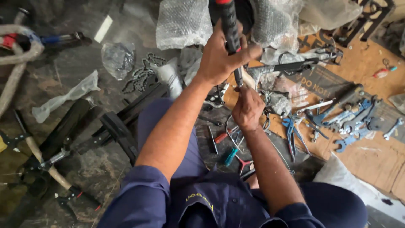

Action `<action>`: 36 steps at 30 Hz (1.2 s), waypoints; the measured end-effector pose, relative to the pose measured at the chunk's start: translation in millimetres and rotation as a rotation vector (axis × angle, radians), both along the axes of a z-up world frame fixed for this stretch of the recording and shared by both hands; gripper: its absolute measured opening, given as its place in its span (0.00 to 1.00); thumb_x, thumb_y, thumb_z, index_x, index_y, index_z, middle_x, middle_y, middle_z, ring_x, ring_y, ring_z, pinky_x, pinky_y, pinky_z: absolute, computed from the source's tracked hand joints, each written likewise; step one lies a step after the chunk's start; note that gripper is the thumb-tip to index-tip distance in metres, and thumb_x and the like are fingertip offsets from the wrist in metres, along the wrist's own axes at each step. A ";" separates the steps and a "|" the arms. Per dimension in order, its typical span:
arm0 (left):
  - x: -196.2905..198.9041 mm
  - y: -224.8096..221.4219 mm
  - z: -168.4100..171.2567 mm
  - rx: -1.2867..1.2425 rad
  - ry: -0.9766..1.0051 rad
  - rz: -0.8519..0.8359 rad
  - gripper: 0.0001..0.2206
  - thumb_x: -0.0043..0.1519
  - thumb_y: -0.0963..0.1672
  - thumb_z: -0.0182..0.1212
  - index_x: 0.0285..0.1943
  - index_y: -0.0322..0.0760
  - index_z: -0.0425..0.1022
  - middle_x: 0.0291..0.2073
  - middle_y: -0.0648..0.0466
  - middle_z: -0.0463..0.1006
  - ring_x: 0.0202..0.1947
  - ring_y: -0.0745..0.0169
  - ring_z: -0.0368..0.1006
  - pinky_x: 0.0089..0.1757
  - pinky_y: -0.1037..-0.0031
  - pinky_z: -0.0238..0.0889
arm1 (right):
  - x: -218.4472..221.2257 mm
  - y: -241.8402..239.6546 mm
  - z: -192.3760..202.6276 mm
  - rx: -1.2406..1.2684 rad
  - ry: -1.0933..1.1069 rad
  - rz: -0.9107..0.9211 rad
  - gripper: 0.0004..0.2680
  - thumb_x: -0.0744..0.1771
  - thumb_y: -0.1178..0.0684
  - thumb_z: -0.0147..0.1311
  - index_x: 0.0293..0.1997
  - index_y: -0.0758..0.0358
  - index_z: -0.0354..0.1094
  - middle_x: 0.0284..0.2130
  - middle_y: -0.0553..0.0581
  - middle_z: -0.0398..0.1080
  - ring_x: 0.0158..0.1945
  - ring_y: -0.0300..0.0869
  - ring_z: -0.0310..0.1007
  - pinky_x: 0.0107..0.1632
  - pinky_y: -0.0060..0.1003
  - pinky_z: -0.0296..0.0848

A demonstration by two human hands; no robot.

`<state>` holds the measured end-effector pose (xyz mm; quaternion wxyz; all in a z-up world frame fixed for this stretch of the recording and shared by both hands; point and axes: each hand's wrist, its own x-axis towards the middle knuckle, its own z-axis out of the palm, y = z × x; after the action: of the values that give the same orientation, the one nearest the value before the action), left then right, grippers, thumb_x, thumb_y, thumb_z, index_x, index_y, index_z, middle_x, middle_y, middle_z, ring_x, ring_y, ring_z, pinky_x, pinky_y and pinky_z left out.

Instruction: The person threads a cable through a brake lever on a handlebar. They then unwrap a chainring from bubble wrap and use a tool to press a component into its center.

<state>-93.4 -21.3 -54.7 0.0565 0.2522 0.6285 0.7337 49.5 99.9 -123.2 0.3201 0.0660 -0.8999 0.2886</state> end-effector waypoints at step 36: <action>284.6 -221.3 21.2 -0.460 0.179 0.066 0.20 0.54 0.40 0.73 0.55 0.33 0.75 0.53 0.42 0.80 0.49 0.46 0.79 0.50 0.65 0.70 | 164.9 94.8 14.9 -0.509 -0.907 -0.198 0.10 0.67 0.57 0.59 0.52 0.63 0.76 0.31 0.52 0.77 0.32 0.35 0.73 0.36 0.33 0.73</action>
<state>191.2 -242.5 -33.6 0.0326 0.2762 0.7892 0.5476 214.5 194.7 -108.3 -0.0696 -0.2304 -0.8514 0.4660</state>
